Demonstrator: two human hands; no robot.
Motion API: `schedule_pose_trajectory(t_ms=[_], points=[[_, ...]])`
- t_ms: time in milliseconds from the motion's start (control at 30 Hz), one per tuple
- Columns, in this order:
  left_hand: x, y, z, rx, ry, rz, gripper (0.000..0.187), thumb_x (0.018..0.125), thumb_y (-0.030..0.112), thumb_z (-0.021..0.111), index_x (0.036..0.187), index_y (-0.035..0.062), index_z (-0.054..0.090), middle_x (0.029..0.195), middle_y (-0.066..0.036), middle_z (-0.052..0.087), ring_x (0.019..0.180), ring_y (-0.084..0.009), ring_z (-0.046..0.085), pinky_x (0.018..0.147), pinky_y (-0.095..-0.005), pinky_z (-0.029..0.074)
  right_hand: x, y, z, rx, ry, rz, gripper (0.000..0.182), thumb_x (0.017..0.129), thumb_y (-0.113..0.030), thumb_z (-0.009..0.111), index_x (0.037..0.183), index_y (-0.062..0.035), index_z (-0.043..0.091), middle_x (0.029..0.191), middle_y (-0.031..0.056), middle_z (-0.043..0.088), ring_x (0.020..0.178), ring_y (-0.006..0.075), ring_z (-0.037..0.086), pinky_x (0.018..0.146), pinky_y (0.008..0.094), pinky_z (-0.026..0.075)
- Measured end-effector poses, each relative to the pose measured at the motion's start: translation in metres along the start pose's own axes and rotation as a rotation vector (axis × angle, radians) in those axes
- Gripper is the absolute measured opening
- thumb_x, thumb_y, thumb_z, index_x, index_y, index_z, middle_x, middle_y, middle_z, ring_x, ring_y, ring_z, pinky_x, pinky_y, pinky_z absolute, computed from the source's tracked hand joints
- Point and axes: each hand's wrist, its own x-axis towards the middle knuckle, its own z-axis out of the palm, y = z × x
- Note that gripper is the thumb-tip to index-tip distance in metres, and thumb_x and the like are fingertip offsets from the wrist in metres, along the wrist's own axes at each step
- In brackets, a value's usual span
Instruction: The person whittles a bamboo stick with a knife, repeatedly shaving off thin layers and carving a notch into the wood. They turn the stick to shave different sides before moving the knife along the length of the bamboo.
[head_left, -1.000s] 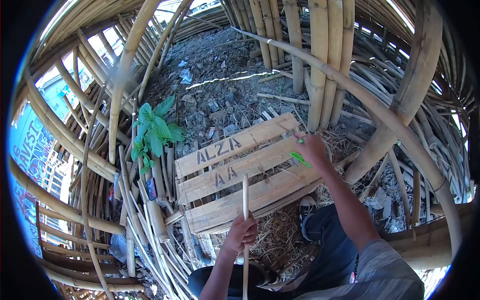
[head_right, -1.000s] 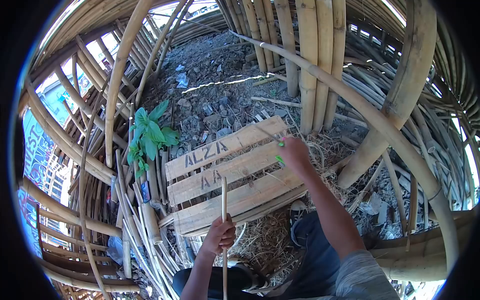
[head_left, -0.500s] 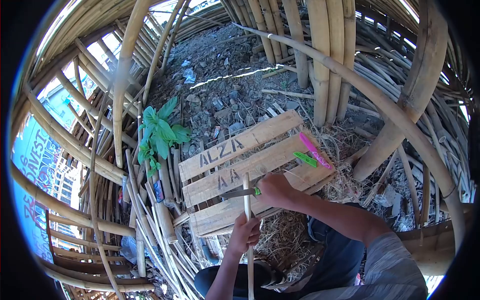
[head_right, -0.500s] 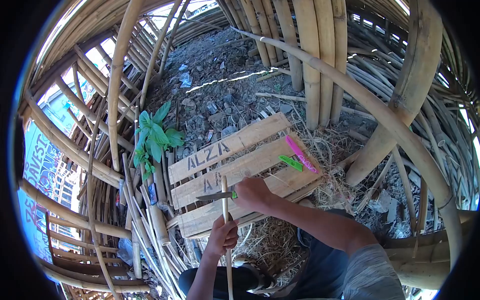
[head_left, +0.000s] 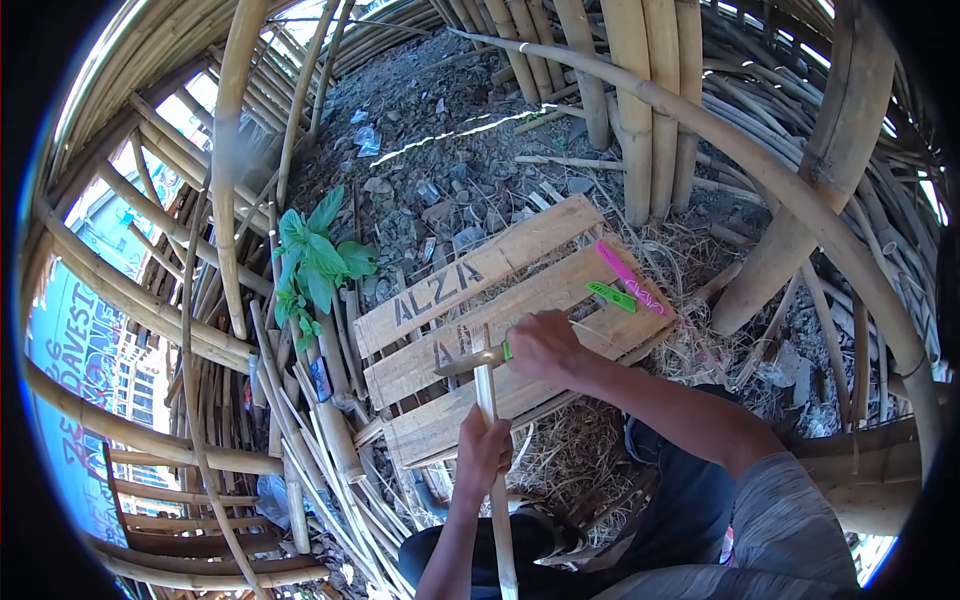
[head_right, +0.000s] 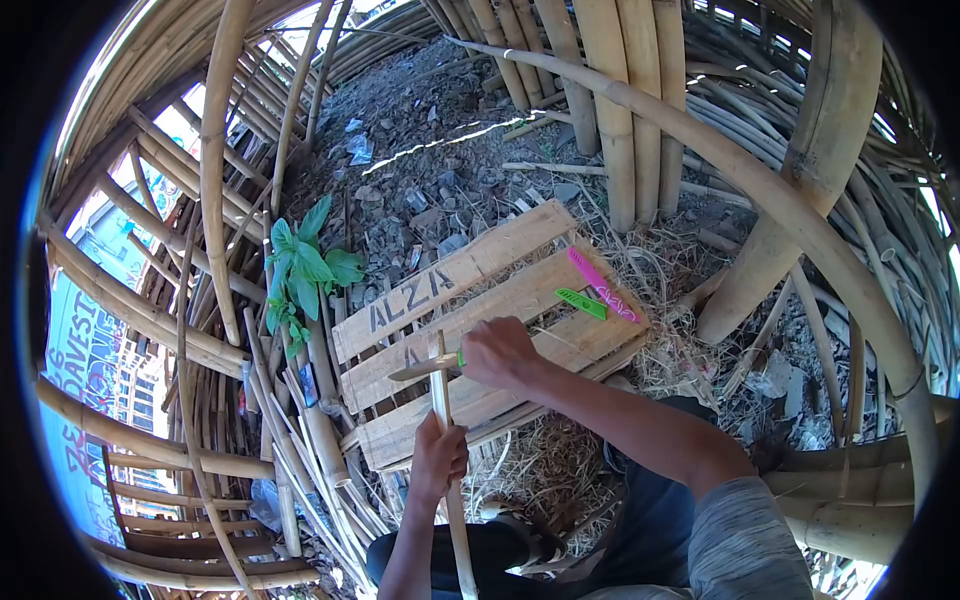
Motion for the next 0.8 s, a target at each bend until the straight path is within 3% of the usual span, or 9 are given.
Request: schedule_pose_trajectory(t_ms=[333, 467, 500, 533, 567, 600, 633, 667, 800], points=[[0.002, -0.001, 0.009, -0.114, 0.011, 0.024, 0.015, 0.085, 0.004, 0.048, 0.080, 0.0106, 0.035, 0.051, 0.004, 0.032, 0.034, -0.0045, 0.029, 0.030, -0.0218, 0.022, 0.015, 0.013, -0.006, -0.101, 0.008, 0.070, 0.014, 0.067, -0.017, 0.059, 0.064, -0.0068, 0.068, 0.067, 0.0192, 0.064, 0.062, 0.0303, 0.066, 0.060, 0.0409, 0.052], [0.011, -0.003, 0.003, -0.131, -0.056, 0.027, 0.018, 0.087, 0.006, 0.049, 0.079, 0.0125, 0.034, 0.051, 0.005, 0.032, 0.036, -0.0041, 0.031, 0.029, -0.0210, 0.021, 0.015, 0.012, -0.005, -0.118, 0.124, 0.109, 0.013, 0.068, -0.017, 0.059, 0.066, -0.0079, 0.068, 0.067, 0.0157, 0.065, 0.065, 0.0287, 0.066, 0.061, 0.0392, 0.052], [0.006, -0.006, 0.005, -0.130, -0.060, 0.032, 0.018, 0.087, 0.006, 0.049, 0.079, 0.0125, 0.034, 0.051, 0.005, 0.032, 0.036, -0.0041, 0.031, 0.029, -0.0210, 0.021, 0.021, 0.025, -0.002, -0.131, 0.175, 0.273, 0.013, 0.069, -0.018, 0.059, 0.066, -0.0083, 0.068, 0.067, 0.0145, 0.066, 0.063, 0.0287, 0.066, 0.060, 0.0390, 0.052], [-0.004, -0.013, 0.008, -0.222, -0.107, -0.033, 0.016, 0.088, 0.008, 0.049, 0.081, 0.0113, 0.035, 0.052, 0.005, 0.033, 0.036, -0.0041, 0.031, 0.030, -0.0207, 0.021, 0.032, 0.051, 0.007, -0.138, 0.225, 0.434, 0.013, 0.070, -0.018, 0.059, 0.065, -0.0086, 0.067, 0.066, 0.0134, 0.066, 0.061, 0.0286, 0.065, 0.059, 0.0387, 0.051], [-0.014, -0.020, 0.011, -0.309, -0.156, -0.092, 0.014, 0.089, 0.010, 0.049, 0.083, 0.0101, 0.036, 0.052, 0.004, 0.034, 0.037, -0.0040, 0.032, 0.031, -0.0204, 0.022, 0.038, 0.128, 0.017, -0.227, 0.456, 0.664, 0.014, 0.072, -0.020, 0.060, 0.066, -0.0091, 0.066, 0.067, 0.0124, 0.066, 0.059, 0.0289, 0.064, 0.057, 0.0375, 0.051], [-0.036, -0.042, 0.019, -0.342, -0.152, -0.073, 0.015, 0.089, 0.011, 0.050, 0.082, 0.0103, 0.037, 0.052, 0.004, 0.034, 0.037, -0.0043, 0.032, 0.031, -0.0206, 0.022, 0.049, 0.268, 0.069, 0.122, 0.586, 0.646, 0.018, 0.074, -0.023, 0.060, 0.068, -0.0076, 0.066, 0.069, 0.0139, 0.066, 0.064, 0.0284, 0.066, 0.056, 0.0377, 0.052], [-0.043, -0.052, 0.020, -0.367, -0.154, -0.022, 0.015, 0.090, 0.012, 0.050, 0.082, 0.0105, 0.037, 0.052, 0.005, 0.033, 0.036, -0.0045, 0.032, 0.031, -0.0209, 0.022, 0.025, 0.182, -0.059, 0.038, 0.648, 0.938, 0.024, 0.075, -0.028, 0.060, 0.070, -0.0045, 0.066, 0.071, 0.0172, 0.065, 0.071, 0.0317, 0.066, 0.060, 0.0425, 0.053], [-0.035, -0.045, 0.015, -0.308, -0.209, -0.065, 0.015, 0.090, 0.011, 0.051, 0.081, 0.0110, 0.038, 0.052, 0.005, 0.033, 0.036, -0.0047, 0.032, 0.031, -0.0212, 0.022, 0.014, 0.145, -0.101, -0.044, 0.759, 0.846, 0.031, 0.077, -0.032, 0.059, 0.073, -0.0020, 0.066, 0.075, 0.0203, 0.065, 0.075, 0.0360, 0.066, 0.065, 0.0460, 0.053], [-0.027, -0.036, 0.006, -0.305, -0.246, -0.124, 0.017, 0.090, 0.012, 0.052, 0.079, 0.0138, 0.039, 0.050, 0.006, 0.032, 0.034, -0.0045, 0.027, 0.030, -0.0220, 0.020, -0.006, 0.142, -0.100, -0.105, 0.699, 0.736, 0.035, 0.078, -0.035, 0.059, 0.078, -0.0012, 0.066, 0.080, 0.0222, 0.065, 0.079, 0.0386, 0.065, 0.070, 0.0463, 0.053]])
